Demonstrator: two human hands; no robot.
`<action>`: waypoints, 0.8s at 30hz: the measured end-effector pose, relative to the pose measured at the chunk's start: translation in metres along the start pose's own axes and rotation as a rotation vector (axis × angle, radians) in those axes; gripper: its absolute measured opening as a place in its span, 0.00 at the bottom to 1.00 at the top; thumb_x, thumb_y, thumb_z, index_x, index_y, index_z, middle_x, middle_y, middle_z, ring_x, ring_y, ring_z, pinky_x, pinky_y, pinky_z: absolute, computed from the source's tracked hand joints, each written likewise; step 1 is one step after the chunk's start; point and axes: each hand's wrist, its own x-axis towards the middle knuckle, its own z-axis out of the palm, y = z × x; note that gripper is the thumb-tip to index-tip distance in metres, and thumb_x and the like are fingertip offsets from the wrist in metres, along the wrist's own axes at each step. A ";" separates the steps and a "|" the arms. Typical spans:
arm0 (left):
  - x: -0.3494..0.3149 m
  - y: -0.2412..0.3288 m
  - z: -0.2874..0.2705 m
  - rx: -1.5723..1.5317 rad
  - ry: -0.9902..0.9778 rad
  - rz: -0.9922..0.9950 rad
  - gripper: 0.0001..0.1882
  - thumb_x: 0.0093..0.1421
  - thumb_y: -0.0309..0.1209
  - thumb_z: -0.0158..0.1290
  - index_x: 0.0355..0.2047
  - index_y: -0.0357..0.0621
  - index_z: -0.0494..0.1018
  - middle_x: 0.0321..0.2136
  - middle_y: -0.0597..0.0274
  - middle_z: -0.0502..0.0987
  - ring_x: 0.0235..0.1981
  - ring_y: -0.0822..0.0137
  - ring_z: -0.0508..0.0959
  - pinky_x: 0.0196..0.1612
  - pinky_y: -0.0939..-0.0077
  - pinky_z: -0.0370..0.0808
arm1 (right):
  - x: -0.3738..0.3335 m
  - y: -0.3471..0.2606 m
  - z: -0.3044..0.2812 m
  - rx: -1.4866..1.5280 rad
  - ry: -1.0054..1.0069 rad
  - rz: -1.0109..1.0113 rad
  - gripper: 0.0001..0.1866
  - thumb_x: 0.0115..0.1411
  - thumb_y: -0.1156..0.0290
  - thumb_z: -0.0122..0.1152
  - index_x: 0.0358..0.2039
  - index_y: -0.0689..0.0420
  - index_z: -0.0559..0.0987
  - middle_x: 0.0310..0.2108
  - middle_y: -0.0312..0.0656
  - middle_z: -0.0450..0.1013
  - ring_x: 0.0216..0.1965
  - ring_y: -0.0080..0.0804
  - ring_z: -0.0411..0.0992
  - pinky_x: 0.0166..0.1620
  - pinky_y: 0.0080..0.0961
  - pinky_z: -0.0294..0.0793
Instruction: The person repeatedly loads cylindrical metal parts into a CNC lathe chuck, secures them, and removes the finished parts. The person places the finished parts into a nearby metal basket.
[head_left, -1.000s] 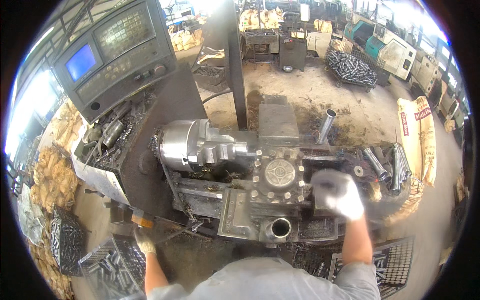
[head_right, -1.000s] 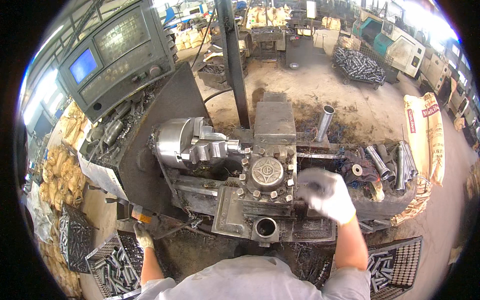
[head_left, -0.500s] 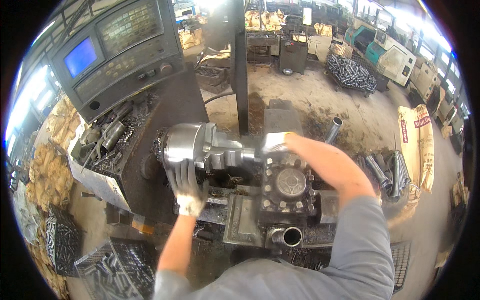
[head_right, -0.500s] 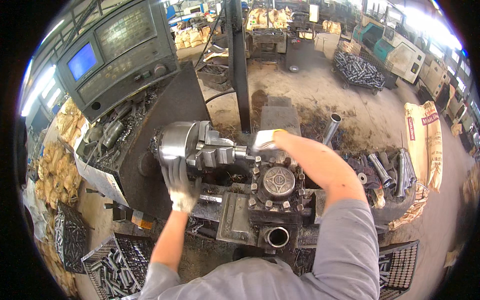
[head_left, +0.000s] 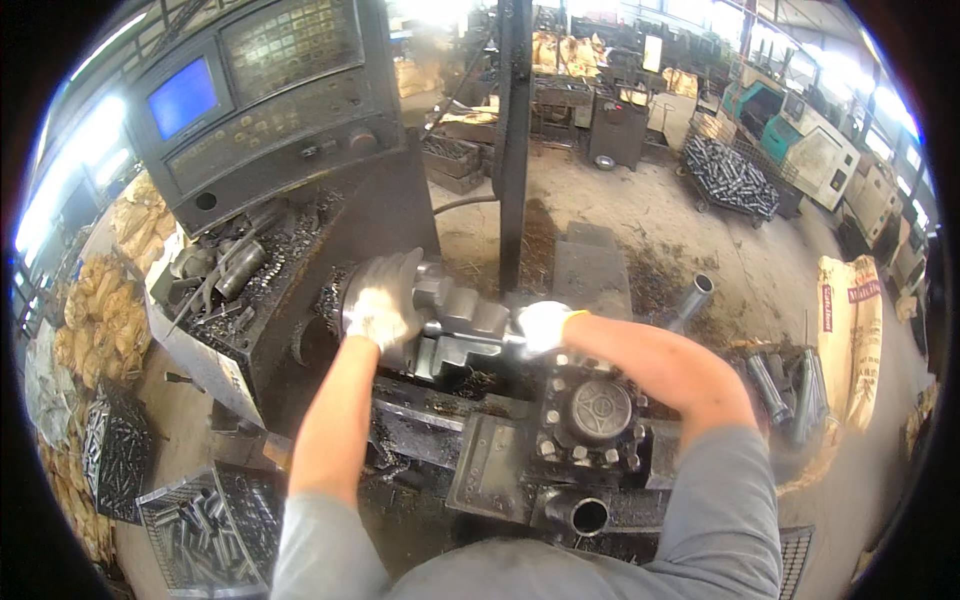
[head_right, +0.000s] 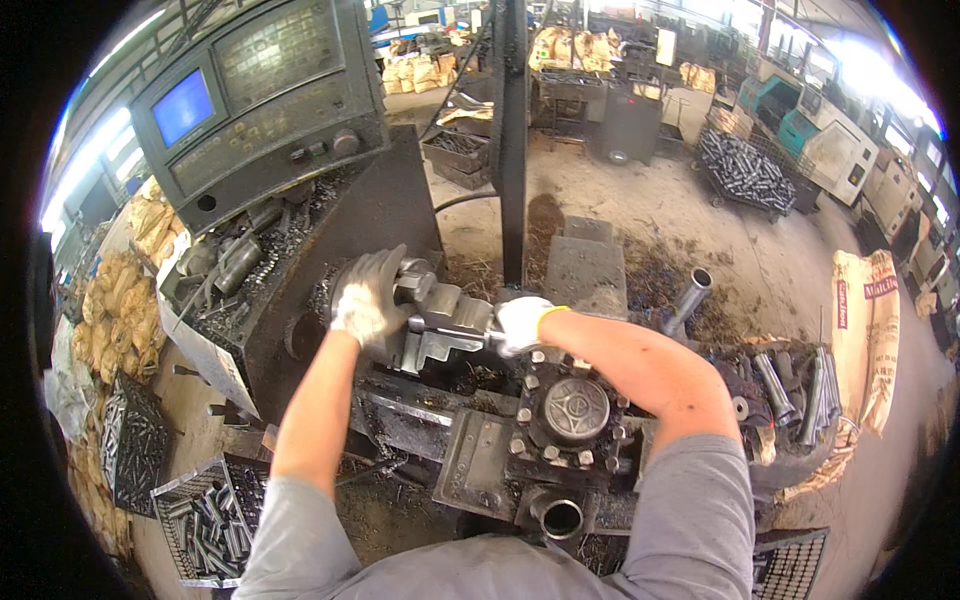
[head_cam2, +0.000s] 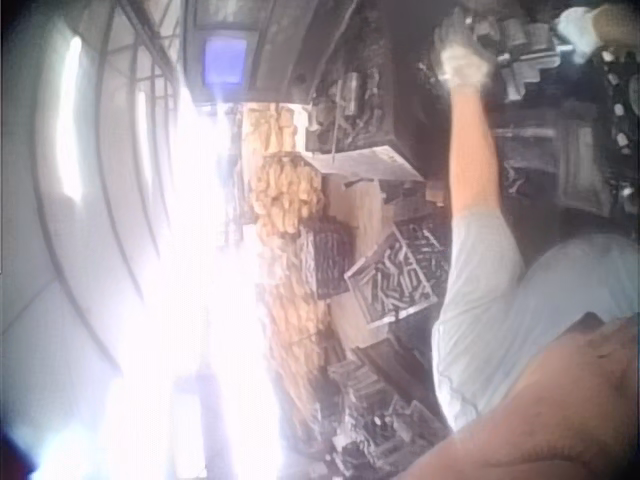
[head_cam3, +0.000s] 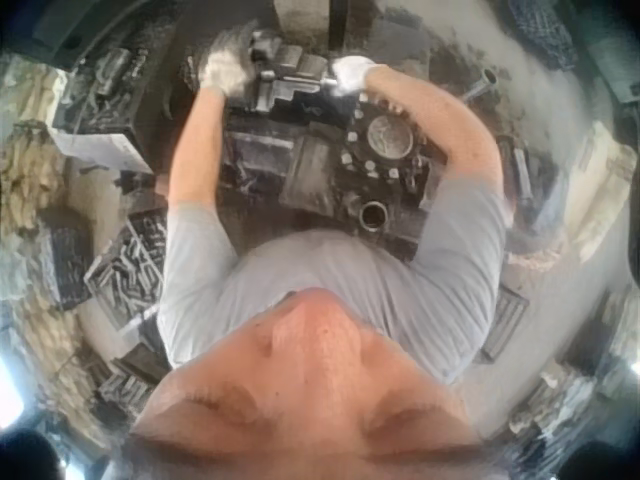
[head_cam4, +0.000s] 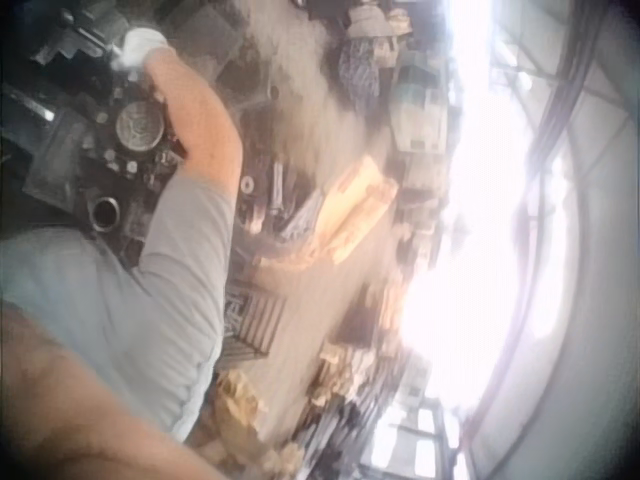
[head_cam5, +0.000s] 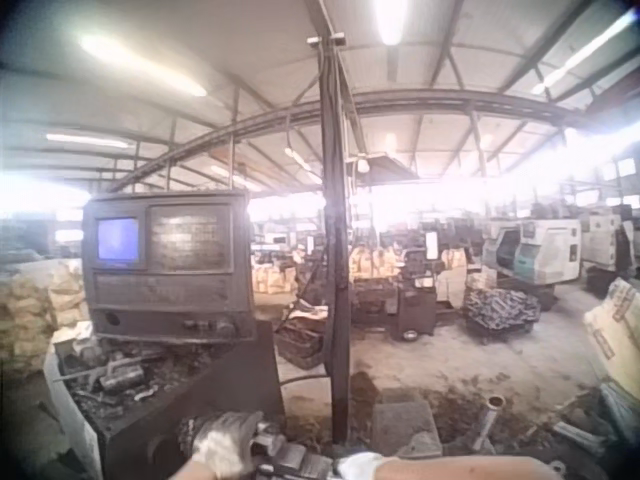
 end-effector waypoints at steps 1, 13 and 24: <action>-0.008 -0.002 0.004 -0.026 0.136 0.021 0.40 0.49 0.36 0.70 0.63 0.39 0.72 0.59 0.41 0.78 0.65 0.42 0.74 0.71 0.48 0.67 | 0.007 0.005 0.000 0.060 -0.038 0.025 0.31 0.53 0.47 0.76 0.43 0.64 0.86 0.38 0.51 0.85 0.41 0.45 0.86 0.44 0.42 0.84; -0.030 -0.015 0.024 -0.122 0.225 -0.130 0.33 0.55 0.41 0.66 0.59 0.44 0.74 0.58 0.48 0.79 0.65 0.46 0.74 0.73 0.47 0.62 | -0.035 0.003 -0.004 -0.142 -0.048 0.252 0.33 0.48 0.42 0.75 0.42 0.59 0.89 0.39 0.55 0.86 0.39 0.53 0.85 0.44 0.44 0.85; -0.061 -0.011 0.023 -0.641 0.304 0.084 0.35 0.58 0.36 0.66 0.63 0.38 0.70 0.57 0.44 0.79 0.63 0.43 0.76 0.71 0.46 0.65 | -0.226 -0.216 0.007 0.189 1.122 0.770 0.33 0.45 0.58 0.77 0.48 0.65 0.80 0.37 0.60 0.83 0.34 0.51 0.85 0.39 0.43 0.86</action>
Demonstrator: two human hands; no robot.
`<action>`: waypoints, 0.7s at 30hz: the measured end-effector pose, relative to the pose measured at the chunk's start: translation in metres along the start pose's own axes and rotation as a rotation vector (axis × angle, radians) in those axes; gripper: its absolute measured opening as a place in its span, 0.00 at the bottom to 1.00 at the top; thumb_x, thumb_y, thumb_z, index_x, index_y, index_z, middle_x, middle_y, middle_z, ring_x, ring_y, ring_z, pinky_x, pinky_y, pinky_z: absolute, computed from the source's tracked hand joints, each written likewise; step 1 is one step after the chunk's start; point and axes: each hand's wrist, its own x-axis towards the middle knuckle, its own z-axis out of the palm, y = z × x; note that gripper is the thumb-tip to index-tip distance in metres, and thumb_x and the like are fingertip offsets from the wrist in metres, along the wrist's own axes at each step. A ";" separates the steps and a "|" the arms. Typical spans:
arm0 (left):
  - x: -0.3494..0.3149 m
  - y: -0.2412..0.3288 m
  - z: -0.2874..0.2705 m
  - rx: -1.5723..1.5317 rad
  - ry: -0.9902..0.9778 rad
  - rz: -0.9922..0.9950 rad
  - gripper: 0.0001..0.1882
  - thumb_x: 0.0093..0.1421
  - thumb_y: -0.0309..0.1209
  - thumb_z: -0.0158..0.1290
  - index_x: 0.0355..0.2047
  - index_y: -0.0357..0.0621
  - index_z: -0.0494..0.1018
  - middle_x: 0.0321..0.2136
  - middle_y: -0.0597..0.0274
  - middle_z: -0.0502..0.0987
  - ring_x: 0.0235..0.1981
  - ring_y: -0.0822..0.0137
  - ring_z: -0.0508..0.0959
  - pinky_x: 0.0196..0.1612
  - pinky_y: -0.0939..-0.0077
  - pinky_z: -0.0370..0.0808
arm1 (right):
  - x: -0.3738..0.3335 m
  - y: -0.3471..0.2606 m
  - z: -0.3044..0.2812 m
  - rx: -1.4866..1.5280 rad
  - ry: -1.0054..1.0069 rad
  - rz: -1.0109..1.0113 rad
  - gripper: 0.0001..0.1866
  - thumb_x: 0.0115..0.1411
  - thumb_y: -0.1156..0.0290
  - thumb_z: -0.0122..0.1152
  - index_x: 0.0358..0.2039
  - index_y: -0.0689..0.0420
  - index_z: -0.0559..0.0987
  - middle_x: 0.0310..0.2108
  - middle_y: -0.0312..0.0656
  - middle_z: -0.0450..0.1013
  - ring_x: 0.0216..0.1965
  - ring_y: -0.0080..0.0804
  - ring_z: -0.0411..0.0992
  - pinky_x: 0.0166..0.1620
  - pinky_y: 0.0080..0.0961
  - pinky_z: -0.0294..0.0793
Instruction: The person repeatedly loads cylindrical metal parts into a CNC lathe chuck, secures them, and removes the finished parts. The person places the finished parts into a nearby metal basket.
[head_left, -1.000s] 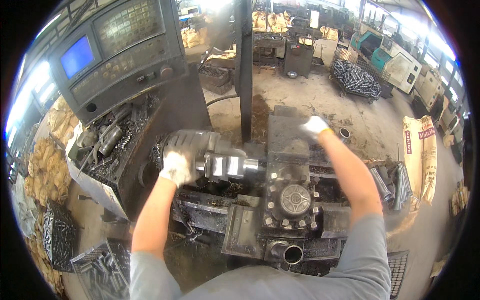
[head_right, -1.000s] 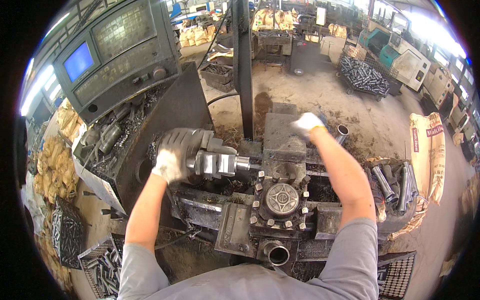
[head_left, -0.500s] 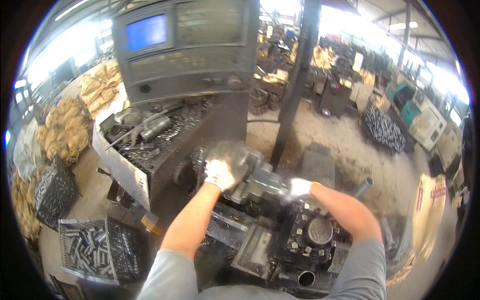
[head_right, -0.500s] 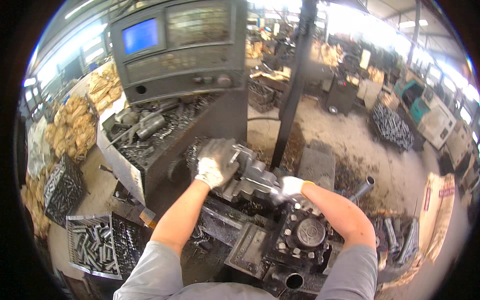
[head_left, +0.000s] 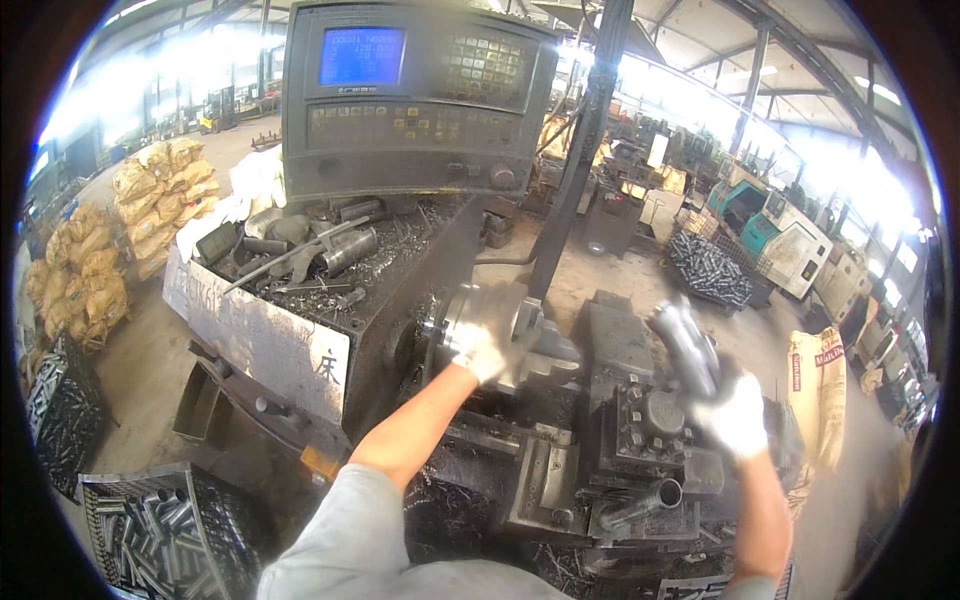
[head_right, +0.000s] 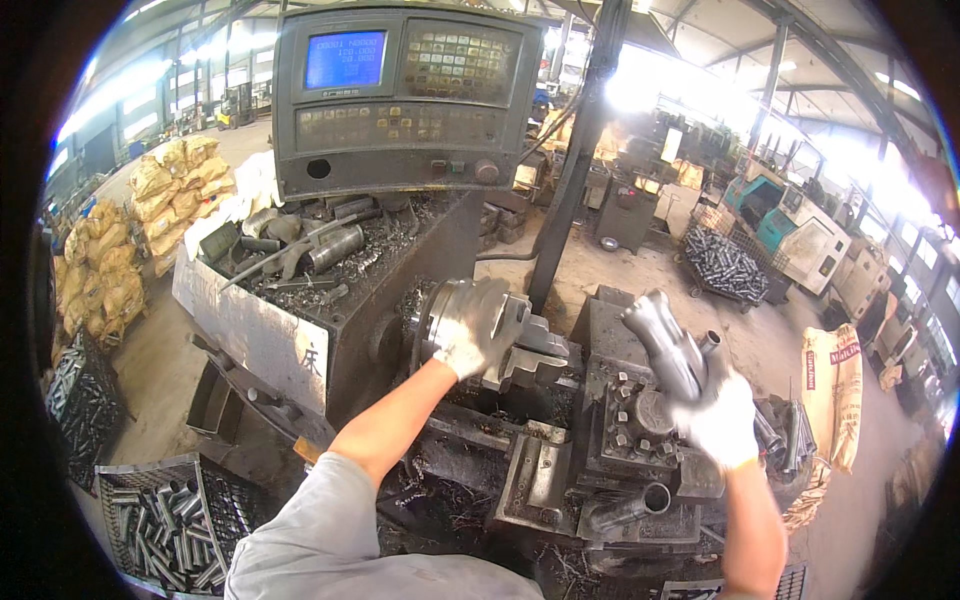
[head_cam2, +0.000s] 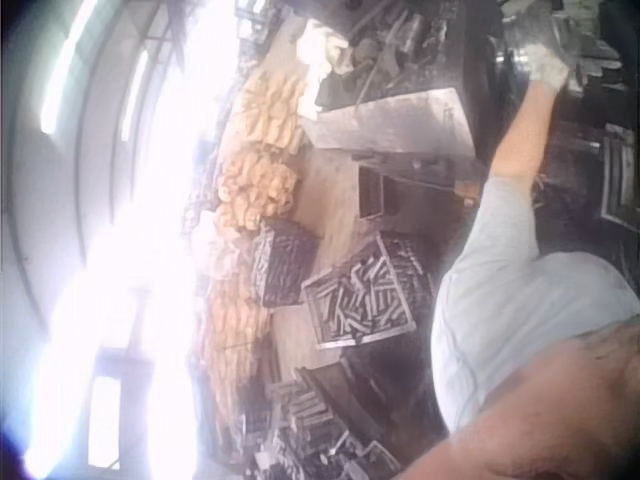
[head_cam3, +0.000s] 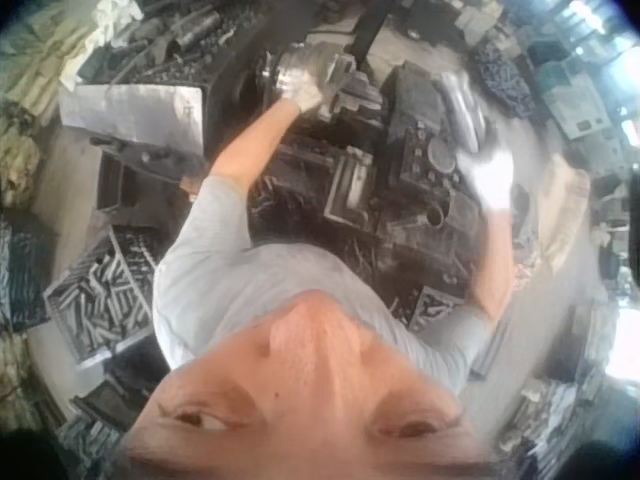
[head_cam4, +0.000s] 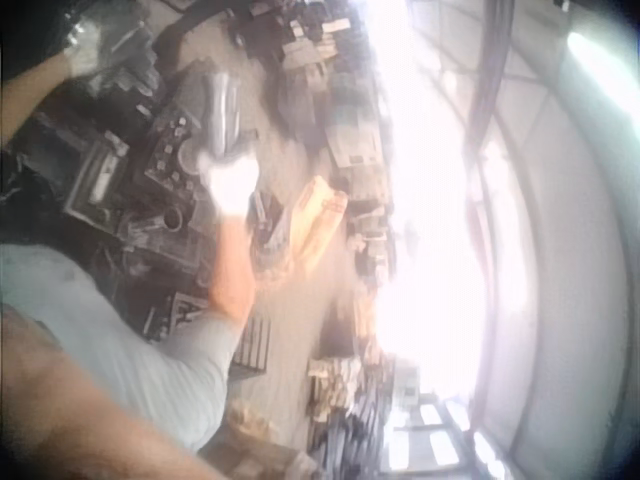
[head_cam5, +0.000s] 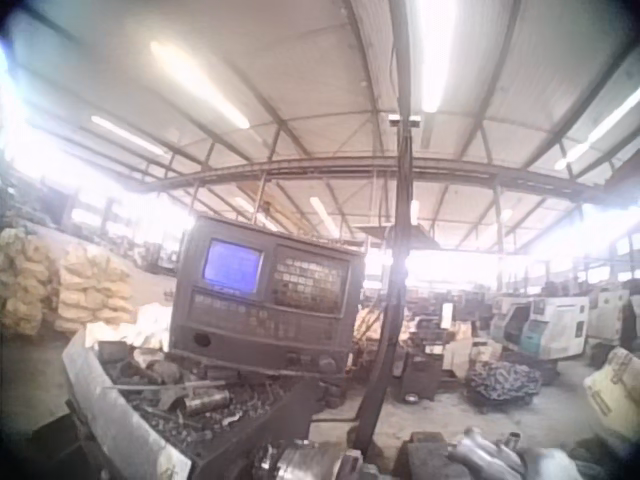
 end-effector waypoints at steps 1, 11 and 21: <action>-0.022 0.024 -0.005 -0.270 -0.007 0.029 0.38 0.56 0.33 0.68 0.66 0.37 0.68 0.59 0.43 0.78 0.65 0.43 0.74 0.73 0.48 0.64 | -0.032 -0.008 -0.009 0.083 -0.086 0.119 0.32 0.46 0.62 0.76 0.50 0.67 0.80 0.35 0.57 0.84 0.31 0.43 0.84 0.32 0.38 0.85; -0.217 0.132 0.017 -1.450 -0.509 -1.156 0.25 0.69 0.41 0.63 0.59 0.39 0.76 0.48 0.57 0.85 0.49 0.62 0.85 0.57 0.60 0.80 | -0.210 0.025 0.152 1.407 -0.919 0.926 0.32 0.60 0.59 0.77 0.60 0.63 0.79 0.46 0.41 0.81 0.47 0.29 0.79 0.52 0.26 0.77; -0.256 0.087 0.099 -1.458 -0.402 -1.503 0.24 0.76 0.36 0.52 0.68 0.42 0.69 0.60 0.55 0.78 0.64 0.54 0.74 0.69 0.58 0.72 | -0.242 0.074 0.268 1.510 -0.664 0.743 0.62 0.54 0.78 0.80 0.80 0.50 0.47 0.76 0.44 0.57 0.68 0.46 0.69 0.64 0.46 0.79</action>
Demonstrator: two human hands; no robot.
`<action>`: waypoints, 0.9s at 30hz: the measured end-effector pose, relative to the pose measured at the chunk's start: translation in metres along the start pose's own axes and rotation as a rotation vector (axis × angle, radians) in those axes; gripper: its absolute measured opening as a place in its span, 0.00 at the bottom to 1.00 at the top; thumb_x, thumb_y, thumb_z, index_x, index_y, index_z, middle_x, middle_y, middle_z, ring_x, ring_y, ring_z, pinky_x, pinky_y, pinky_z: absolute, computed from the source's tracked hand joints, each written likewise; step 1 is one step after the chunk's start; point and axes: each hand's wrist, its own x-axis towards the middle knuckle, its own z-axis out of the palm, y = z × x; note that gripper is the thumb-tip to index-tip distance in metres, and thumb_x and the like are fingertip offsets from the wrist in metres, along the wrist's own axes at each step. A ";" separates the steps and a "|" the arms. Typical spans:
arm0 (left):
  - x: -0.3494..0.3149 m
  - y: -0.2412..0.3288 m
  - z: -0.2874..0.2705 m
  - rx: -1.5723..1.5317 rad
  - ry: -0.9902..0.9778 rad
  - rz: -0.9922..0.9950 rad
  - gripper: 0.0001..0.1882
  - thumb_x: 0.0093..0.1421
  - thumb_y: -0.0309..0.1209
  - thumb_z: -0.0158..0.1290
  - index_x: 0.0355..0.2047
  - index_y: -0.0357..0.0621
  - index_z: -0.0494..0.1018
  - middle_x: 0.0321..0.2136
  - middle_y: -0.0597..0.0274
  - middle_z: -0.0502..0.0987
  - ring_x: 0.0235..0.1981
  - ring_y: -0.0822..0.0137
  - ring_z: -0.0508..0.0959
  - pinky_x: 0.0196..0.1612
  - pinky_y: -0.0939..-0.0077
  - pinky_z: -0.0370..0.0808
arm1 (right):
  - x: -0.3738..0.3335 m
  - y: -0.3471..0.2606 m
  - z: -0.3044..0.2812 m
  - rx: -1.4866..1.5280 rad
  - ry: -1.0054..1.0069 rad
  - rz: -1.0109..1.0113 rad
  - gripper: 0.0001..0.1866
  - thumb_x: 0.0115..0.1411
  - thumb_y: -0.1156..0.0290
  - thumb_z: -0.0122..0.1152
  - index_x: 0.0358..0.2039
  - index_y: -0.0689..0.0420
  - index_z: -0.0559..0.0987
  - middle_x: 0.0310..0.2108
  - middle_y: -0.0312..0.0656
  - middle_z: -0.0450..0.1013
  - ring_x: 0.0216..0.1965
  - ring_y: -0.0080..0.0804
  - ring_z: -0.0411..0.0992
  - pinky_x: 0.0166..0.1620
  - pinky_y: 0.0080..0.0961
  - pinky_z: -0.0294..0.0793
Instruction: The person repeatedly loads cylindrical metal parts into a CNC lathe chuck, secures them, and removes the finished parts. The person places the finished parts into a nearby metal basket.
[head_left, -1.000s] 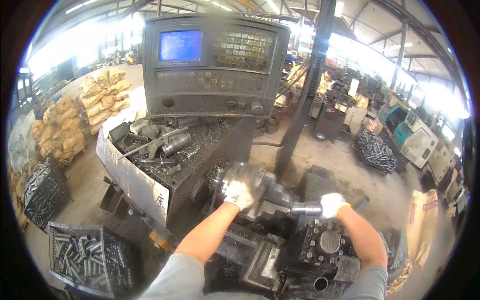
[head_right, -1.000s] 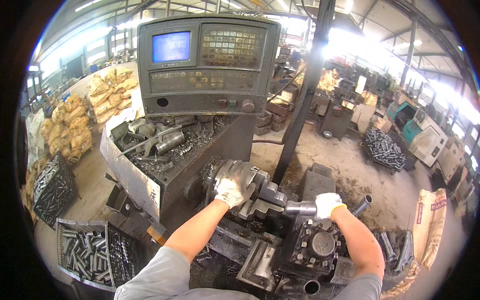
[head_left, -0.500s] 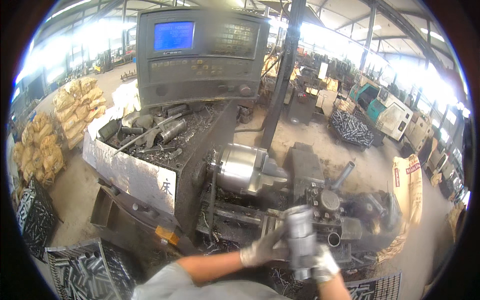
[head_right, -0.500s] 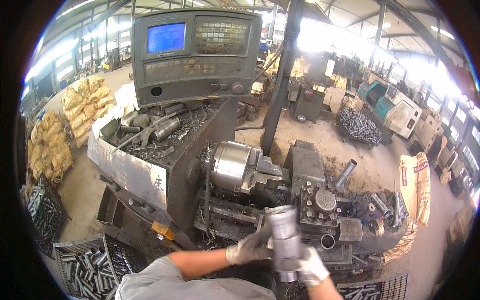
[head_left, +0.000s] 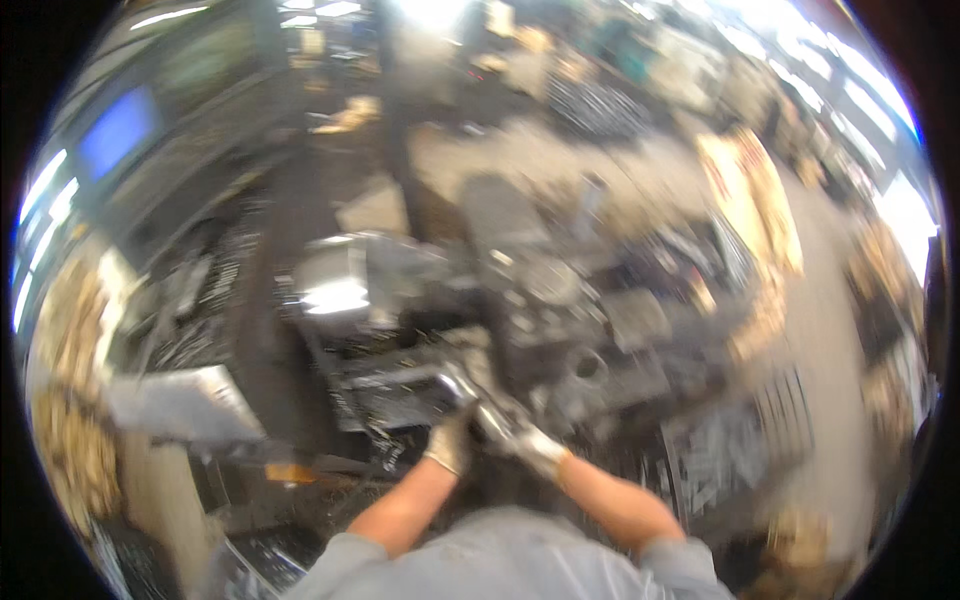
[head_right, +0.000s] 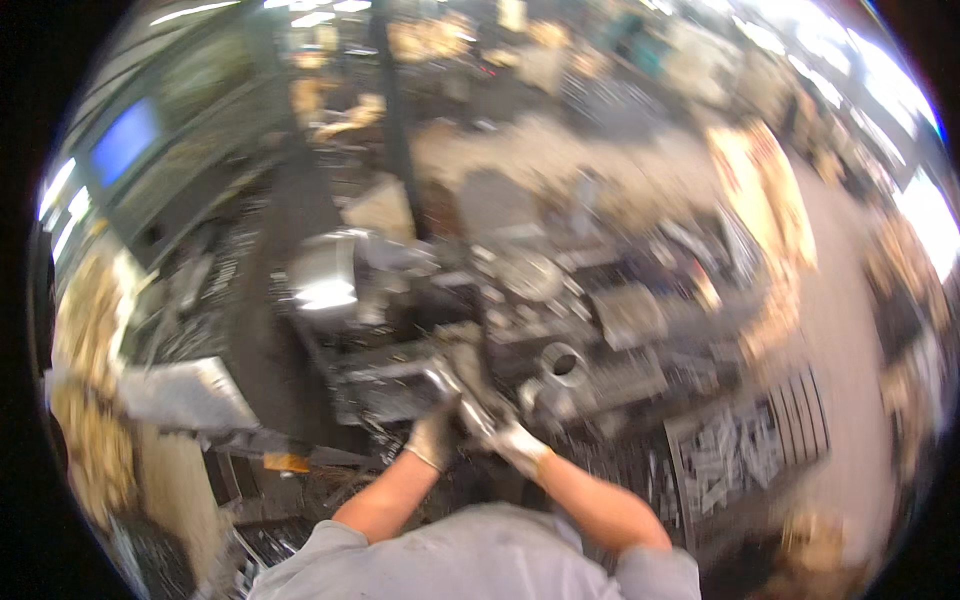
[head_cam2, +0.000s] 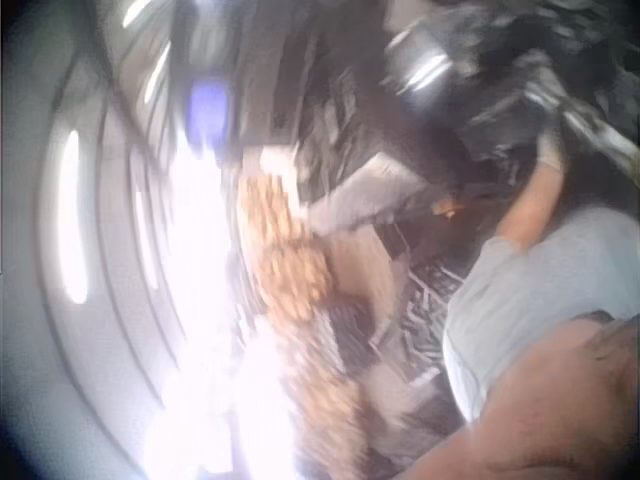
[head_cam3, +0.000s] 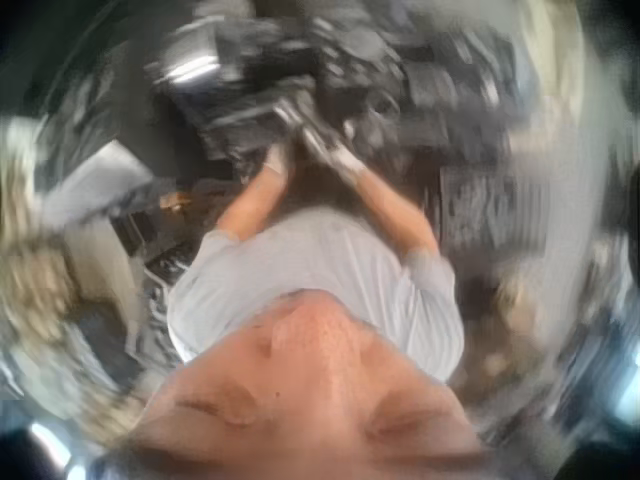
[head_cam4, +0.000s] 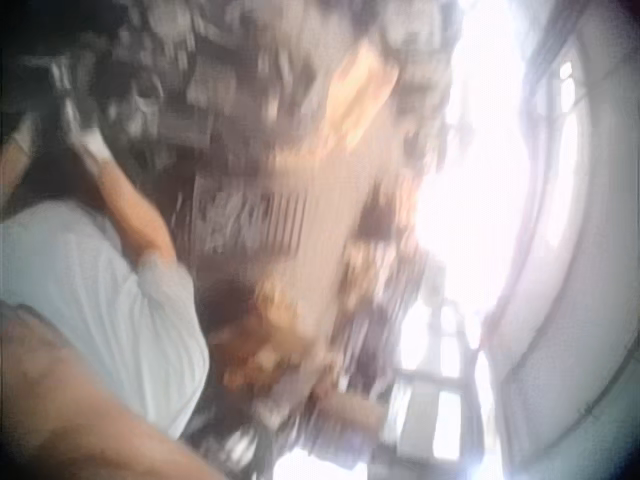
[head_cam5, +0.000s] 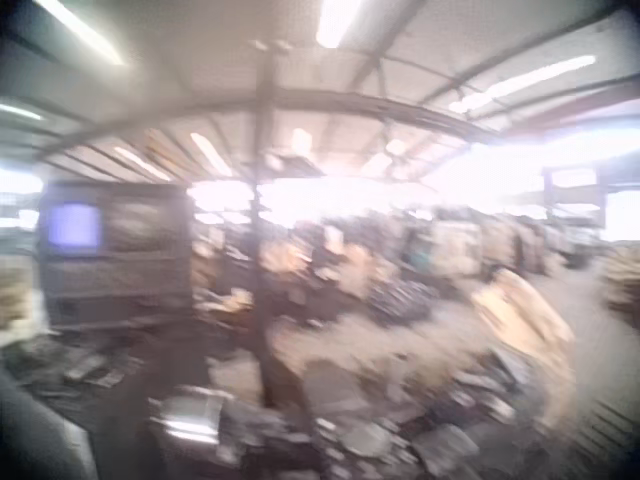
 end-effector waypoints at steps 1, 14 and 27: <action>0.002 -0.003 -0.005 -0.100 0.008 0.006 0.24 0.75 0.38 0.53 0.67 0.41 0.69 0.58 0.55 0.79 0.60 0.54 0.76 0.68 0.56 0.72 | -0.007 -0.004 0.000 -0.365 0.119 -0.017 0.54 0.53 0.67 0.79 0.76 0.55 0.57 0.59 0.50 0.70 0.57 0.48 0.77 0.57 0.43 0.82; -0.042 0.018 0.022 -0.206 0.017 0.080 0.29 0.77 0.54 0.46 0.59 0.41 0.75 0.51 0.56 0.83 0.52 0.53 0.83 0.55 0.50 0.83 | -0.185 -0.063 -0.133 -0.973 0.117 -0.015 0.38 0.48 0.44 0.75 0.49 0.64 0.85 0.37 0.56 0.84 0.40 0.47 0.85 0.47 0.41 0.83; -0.087 0.039 0.030 0.278 -0.219 0.101 0.48 0.66 0.68 0.56 0.71 0.44 0.63 0.46 0.54 0.82 0.42 0.56 0.87 0.45 0.55 0.88 | -0.092 -0.150 -0.068 -1.242 0.304 -0.417 0.32 0.52 0.56 0.79 0.54 0.58 0.81 0.47 0.54 0.83 0.43 0.50 0.85 0.48 0.38 0.84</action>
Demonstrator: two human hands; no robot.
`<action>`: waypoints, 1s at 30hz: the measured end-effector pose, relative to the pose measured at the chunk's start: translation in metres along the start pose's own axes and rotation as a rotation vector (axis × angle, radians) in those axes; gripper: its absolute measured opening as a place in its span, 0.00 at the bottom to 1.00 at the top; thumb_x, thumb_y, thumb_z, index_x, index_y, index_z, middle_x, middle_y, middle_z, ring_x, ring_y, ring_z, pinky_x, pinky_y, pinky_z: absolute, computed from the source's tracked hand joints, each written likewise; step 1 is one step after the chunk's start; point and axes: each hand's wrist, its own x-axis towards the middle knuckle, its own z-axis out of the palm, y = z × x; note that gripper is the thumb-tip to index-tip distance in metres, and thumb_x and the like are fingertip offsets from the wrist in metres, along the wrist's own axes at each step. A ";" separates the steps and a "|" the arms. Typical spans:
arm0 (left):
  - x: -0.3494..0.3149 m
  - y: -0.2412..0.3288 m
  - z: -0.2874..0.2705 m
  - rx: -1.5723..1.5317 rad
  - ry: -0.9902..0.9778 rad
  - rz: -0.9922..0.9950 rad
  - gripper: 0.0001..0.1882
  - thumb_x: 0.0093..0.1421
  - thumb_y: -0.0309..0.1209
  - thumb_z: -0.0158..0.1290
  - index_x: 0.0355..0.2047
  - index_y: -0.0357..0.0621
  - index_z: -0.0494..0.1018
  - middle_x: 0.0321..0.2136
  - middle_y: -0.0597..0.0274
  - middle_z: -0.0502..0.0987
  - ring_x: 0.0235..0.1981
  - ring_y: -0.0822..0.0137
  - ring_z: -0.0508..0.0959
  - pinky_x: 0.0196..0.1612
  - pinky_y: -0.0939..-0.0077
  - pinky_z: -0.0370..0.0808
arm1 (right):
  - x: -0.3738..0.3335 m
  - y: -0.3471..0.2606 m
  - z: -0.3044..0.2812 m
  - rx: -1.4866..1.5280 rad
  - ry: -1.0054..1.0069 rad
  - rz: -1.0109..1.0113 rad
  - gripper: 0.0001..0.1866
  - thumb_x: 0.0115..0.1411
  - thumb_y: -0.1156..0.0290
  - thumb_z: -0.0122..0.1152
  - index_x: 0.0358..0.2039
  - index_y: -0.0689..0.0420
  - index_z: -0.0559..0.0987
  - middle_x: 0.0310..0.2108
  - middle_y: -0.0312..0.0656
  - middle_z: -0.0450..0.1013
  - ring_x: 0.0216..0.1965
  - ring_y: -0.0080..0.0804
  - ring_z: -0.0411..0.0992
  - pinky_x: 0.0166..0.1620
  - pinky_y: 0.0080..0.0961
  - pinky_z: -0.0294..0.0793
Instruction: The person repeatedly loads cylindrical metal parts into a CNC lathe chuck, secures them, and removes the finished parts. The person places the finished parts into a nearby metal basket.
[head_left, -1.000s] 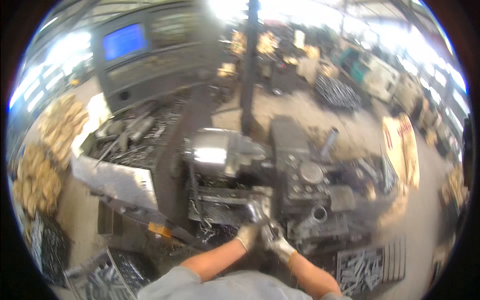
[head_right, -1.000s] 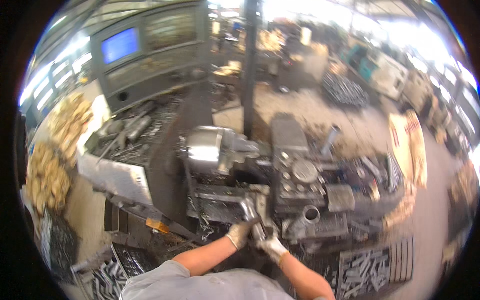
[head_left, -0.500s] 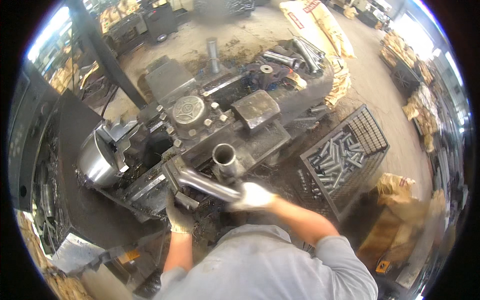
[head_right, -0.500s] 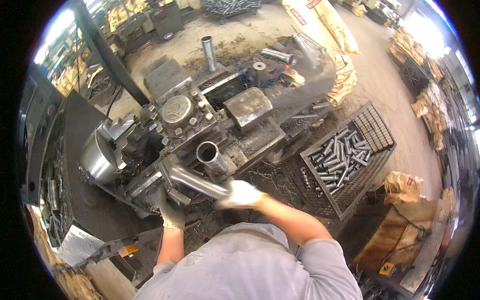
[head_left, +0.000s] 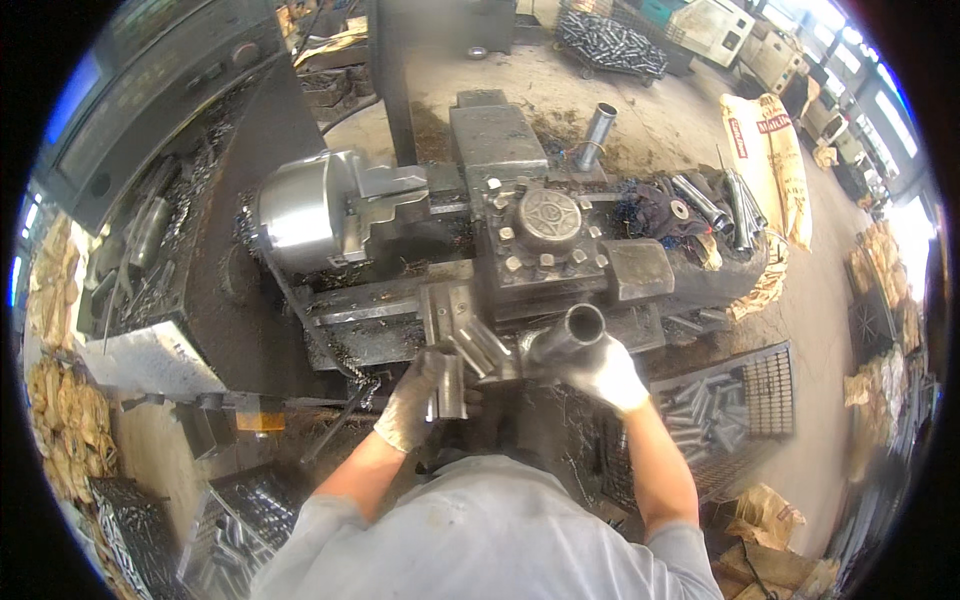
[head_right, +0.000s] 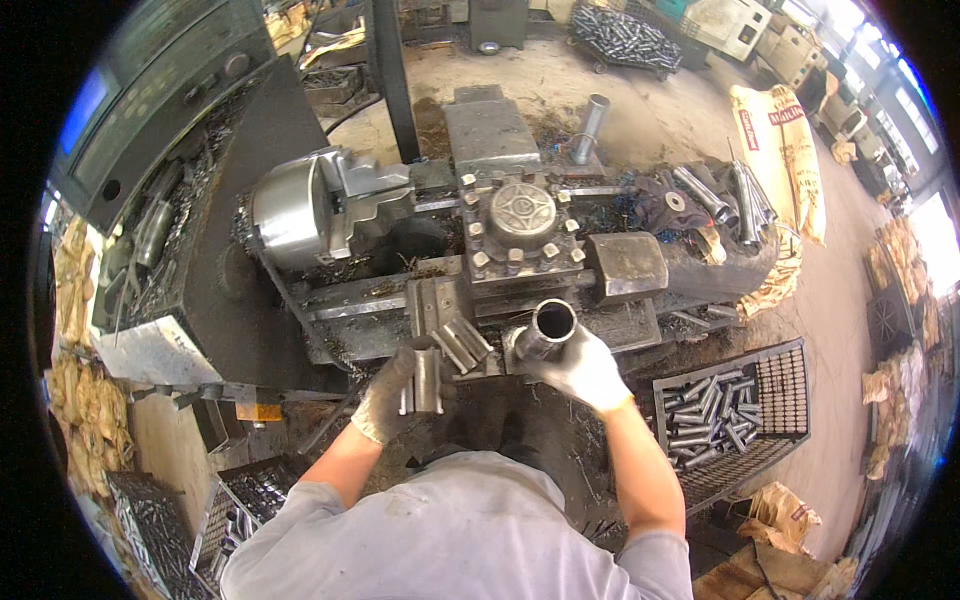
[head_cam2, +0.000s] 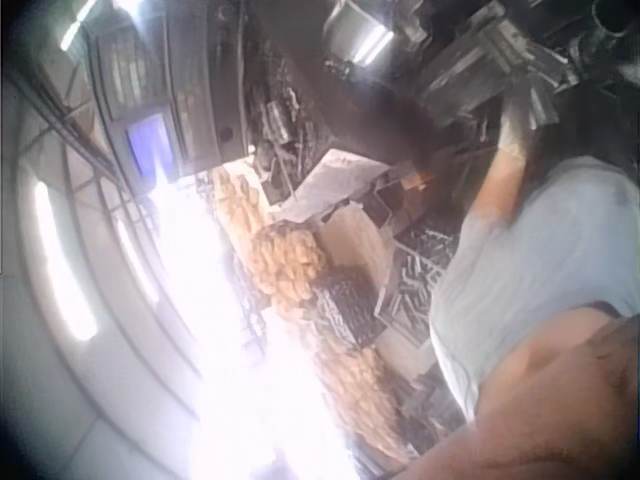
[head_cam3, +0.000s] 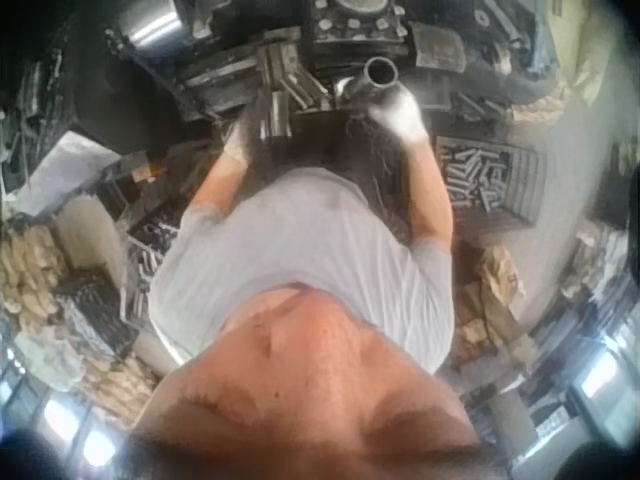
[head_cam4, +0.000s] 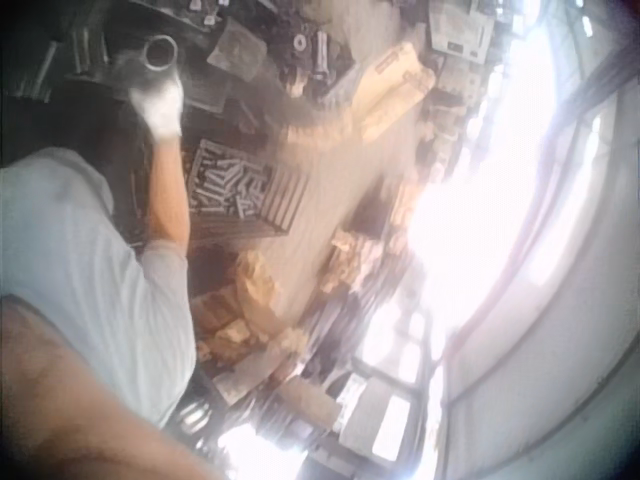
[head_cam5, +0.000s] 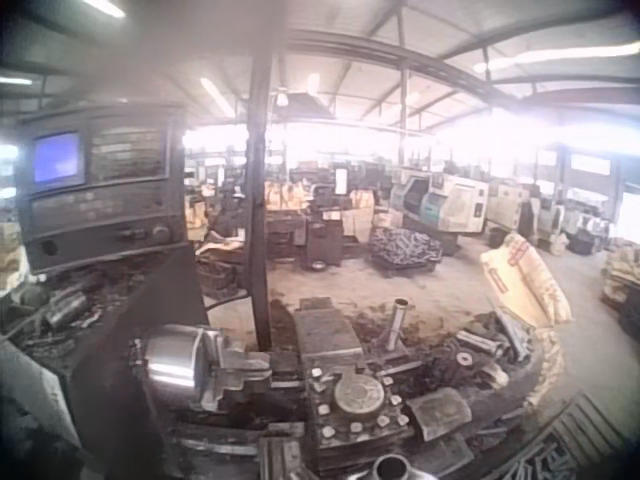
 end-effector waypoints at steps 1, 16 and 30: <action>-0.004 0.001 0.005 0.017 -0.010 -0.007 0.47 0.64 0.69 0.57 0.69 0.44 0.66 0.45 0.53 0.82 0.43 0.57 0.87 0.44 0.56 0.88 | 0.016 -0.022 0.014 0.100 0.023 0.190 0.27 0.53 0.55 0.79 0.48 0.57 0.83 0.46 0.57 0.82 0.46 0.52 0.85 0.48 0.38 0.85; 0.021 0.043 -0.056 -0.250 0.258 0.171 0.31 0.75 0.62 0.46 0.52 0.46 0.78 0.42 0.57 0.85 0.41 0.59 0.85 0.49 0.64 0.84 | 0.086 -0.081 0.105 0.679 -0.236 0.178 0.27 0.59 0.56 0.73 0.51 0.64 0.82 0.38 0.52 0.85 0.38 0.44 0.84 0.43 0.41 0.82; 0.092 0.044 -0.028 1.069 0.368 0.249 0.20 0.71 0.32 0.57 0.59 0.34 0.75 0.49 0.46 0.84 0.52 0.56 0.83 0.58 0.61 0.79 | 0.311 -0.159 -0.071 -0.987 -0.074 -0.636 0.29 0.53 0.63 0.75 0.54 0.61 0.77 0.41 0.53 0.81 0.39 0.48 0.83 0.42 0.44 0.86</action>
